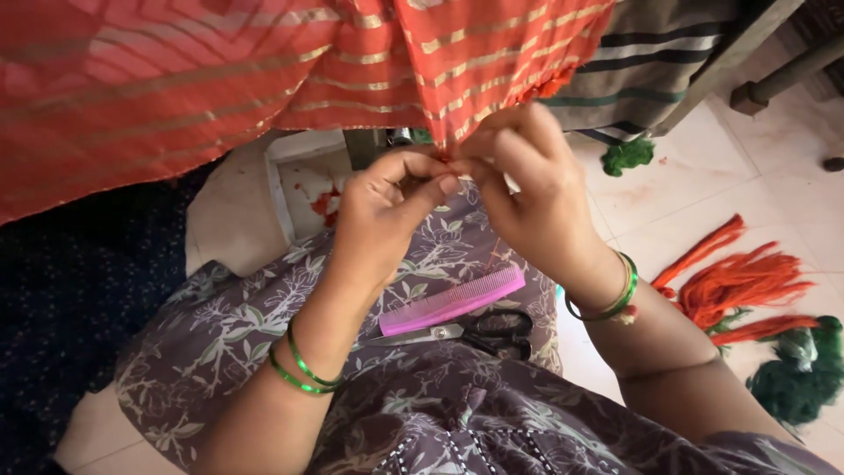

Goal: Creating and attaching decorative tassels to the edge of a fabric piece using thread, a comb, and scissors.

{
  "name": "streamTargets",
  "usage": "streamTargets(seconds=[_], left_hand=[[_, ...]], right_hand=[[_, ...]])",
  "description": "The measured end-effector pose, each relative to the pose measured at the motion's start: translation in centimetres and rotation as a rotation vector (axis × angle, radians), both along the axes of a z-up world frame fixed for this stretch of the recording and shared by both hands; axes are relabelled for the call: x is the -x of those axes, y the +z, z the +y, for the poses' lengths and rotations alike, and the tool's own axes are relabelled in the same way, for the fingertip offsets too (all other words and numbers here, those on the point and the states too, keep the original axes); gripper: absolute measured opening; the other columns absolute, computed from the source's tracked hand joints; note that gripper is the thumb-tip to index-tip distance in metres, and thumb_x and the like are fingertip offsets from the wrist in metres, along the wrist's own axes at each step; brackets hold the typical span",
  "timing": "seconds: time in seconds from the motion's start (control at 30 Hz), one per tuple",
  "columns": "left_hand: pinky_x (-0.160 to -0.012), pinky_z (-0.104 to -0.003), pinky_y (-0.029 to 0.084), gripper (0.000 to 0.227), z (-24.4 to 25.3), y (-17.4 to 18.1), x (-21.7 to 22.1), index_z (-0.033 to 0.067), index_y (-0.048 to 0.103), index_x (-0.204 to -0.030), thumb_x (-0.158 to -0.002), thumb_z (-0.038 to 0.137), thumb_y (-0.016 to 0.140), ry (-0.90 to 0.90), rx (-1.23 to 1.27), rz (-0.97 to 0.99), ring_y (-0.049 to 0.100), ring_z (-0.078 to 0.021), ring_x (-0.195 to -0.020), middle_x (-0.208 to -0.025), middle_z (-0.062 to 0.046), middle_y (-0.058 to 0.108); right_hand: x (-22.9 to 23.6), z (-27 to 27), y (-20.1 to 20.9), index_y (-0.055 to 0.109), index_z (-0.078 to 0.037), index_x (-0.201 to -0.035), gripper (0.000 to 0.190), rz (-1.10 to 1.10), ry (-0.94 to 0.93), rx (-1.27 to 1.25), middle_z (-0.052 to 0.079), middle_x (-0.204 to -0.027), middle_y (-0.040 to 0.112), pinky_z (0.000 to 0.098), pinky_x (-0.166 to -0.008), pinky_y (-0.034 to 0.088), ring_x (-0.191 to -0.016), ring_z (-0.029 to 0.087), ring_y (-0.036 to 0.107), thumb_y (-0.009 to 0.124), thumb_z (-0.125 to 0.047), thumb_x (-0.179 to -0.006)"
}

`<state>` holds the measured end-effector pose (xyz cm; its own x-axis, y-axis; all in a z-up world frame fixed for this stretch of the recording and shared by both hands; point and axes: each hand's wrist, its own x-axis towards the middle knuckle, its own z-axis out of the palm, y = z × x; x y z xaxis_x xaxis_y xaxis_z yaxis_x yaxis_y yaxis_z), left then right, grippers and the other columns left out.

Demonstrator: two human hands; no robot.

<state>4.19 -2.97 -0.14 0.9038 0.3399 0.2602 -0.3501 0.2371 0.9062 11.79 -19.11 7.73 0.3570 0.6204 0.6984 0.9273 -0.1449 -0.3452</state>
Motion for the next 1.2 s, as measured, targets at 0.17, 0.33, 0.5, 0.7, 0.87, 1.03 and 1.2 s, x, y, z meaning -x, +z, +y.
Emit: streamTargets(seconds=[0.17, 0.33, 0.5, 0.7, 0.87, 1.03, 1.2], left_hand=[[-0.095, -0.027, 0.056, 0.012, 0.6, 0.8, 1.0, 0.0001, 0.067, -0.109, -0.100, 0.008, 0.069, -0.138, 0.376, -0.004, 0.070, -0.0130, -0.102, -0.105, -0.006, 0.073], [-0.072, -0.026, 0.050, 0.015, 0.1, 2.7, 1.7, 0.0061, 0.072, -0.110, -0.096, 0.011, 0.069, -0.051, 0.348, 0.213, 0.067, -0.0120, -0.088, -0.097, -0.003, 0.073], [-0.076, -0.031, 0.052, 0.009, -1.0, 6.2, 2.9, 0.0034, 0.069, -0.093, -0.093, 0.010, 0.076, 0.593, -0.832, -0.054, 0.065, -0.0171, -0.087, -0.095, -0.005, 0.068], [-0.080, -0.033, 0.054, 0.008, -0.1, 6.2, 2.2, 0.0013, 0.066, -0.086, -0.090, 0.006, 0.073, 0.343, -0.665, -0.051, 0.061, -0.0142, -0.096, -0.112, -0.005, 0.060], [-0.080, -0.027, 0.052, 0.005, 1.1, 4.3, 2.2, -0.0011, 0.070, -0.093, -0.095, 0.003, 0.070, -0.101, 0.001, 0.013, 0.059, -0.0092, -0.097, -0.125, -0.003, 0.051], [-0.098, -0.028, 0.051, 0.009, 0.7, 4.4, 2.4, -0.0007, 0.076, -0.100, -0.092, -0.001, 0.080, 0.026, -0.320, -0.125, 0.059, -0.0129, -0.114, -0.121, -0.004, 0.057], [-0.096, -0.029, 0.052, 0.009, 0.1, 5.7, 2.4, 0.0022, 0.075, -0.097, -0.090, 0.002, 0.081, 0.237, -0.612, -0.132, 0.064, -0.0174, -0.108, -0.112, -0.005, 0.062]], right_hand=[[1.0, 1.3, 0.0, 0.054, -0.002, -0.130, 0.035, 0.453, 0.206, -0.103, 0.005, -0.109, 0.070, 0.0330, -0.081, 0.058, -0.095, 0.021, 0.072, 0.061, 0.007, -0.096], [0.7, 1.3, -0.5, 0.068, -0.002, -0.113, 0.031, -0.214, 0.056, -0.029, 0.010, -0.108, 0.070, 0.0417, -0.086, 0.055, -0.099, 0.031, 0.064, 0.076, 0.008, -0.086], [0.8, 1.5, 0.2, 0.072, -0.001, -0.112, 0.033, -0.304, 0.005, 0.048, 0.012, -0.103, 0.066, 0.0417, -0.085, 0.053, -0.094, 0.033, 0.060, 0.077, 0.006, -0.081], [0.0, 0.1, -0.1, 0.071, 0.000, -0.111, 0.024, 0.226, 0.114, -0.016, 0.010, -0.103, 0.069, 0.0311, -0.081, 0.056, -0.093, 0.022, 0.067, 0.067, 0.012, -0.091], [-0.4, -1.5, 0.1, 0.074, 0.002, -0.114, 0.031, 0.506, 0.268, -0.007, 0.009, -0.110, 0.074, 0.0240, -0.083, 0.058, -0.093, 0.013, 0.071, 0.060, 0.019, -0.092], [0.3, -1.6, -0.8, 0.072, 0.005, -0.109, 0.022, 0.623, 0.292, -0.131, 0.010, -0.109, 0.070, 0.0250, -0.084, 0.058, -0.099, 0.012, 0.068, 0.076, 0.010, -0.088], [0.5, -1.5, -2.6, 0.059, 0.004, -0.110, 0.011, 0.693, 0.263, -0.255, 0.008, -0.113, 0.062, 0.0254, -0.087, 0.057, -0.099, 0.011, 0.063, 0.060, 0.014, -0.104]])
